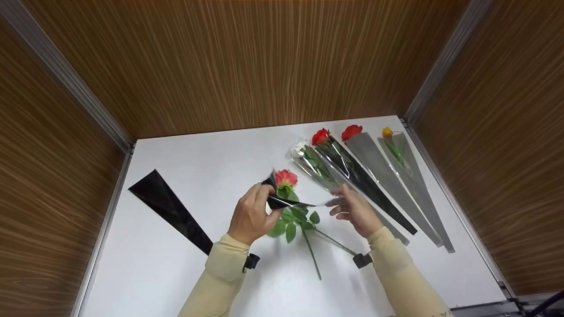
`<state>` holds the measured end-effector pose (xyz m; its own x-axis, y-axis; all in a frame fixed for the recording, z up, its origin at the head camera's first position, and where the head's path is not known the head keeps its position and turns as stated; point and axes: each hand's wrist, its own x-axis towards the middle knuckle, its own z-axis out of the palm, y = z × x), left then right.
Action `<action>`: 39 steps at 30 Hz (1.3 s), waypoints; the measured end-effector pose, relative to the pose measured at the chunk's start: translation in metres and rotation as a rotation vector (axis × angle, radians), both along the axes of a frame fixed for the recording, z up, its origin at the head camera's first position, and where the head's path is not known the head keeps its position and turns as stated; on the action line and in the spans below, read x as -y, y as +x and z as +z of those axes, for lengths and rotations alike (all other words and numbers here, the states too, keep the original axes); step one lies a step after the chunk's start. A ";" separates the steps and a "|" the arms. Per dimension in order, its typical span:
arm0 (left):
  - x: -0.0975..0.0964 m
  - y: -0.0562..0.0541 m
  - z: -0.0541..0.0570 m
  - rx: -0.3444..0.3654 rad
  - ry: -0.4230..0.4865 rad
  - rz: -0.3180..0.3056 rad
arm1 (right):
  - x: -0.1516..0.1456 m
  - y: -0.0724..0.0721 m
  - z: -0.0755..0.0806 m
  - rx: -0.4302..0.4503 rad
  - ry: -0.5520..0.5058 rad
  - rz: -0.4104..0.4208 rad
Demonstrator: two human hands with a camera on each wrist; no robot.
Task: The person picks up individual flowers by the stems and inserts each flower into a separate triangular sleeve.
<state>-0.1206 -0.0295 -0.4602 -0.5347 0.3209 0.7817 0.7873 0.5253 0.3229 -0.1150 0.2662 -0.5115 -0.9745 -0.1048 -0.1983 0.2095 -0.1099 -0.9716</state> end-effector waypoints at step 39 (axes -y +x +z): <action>0.041 -0.016 -0.026 -0.047 -0.085 0.271 | -0.013 0.005 0.006 -0.165 0.043 -0.197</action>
<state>-0.1367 -0.0708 -0.4857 -0.5736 0.2363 0.7843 0.6274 0.7423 0.2352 -0.1105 0.2789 -0.5060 -0.9948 0.0956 -0.0354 0.0268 -0.0904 -0.9955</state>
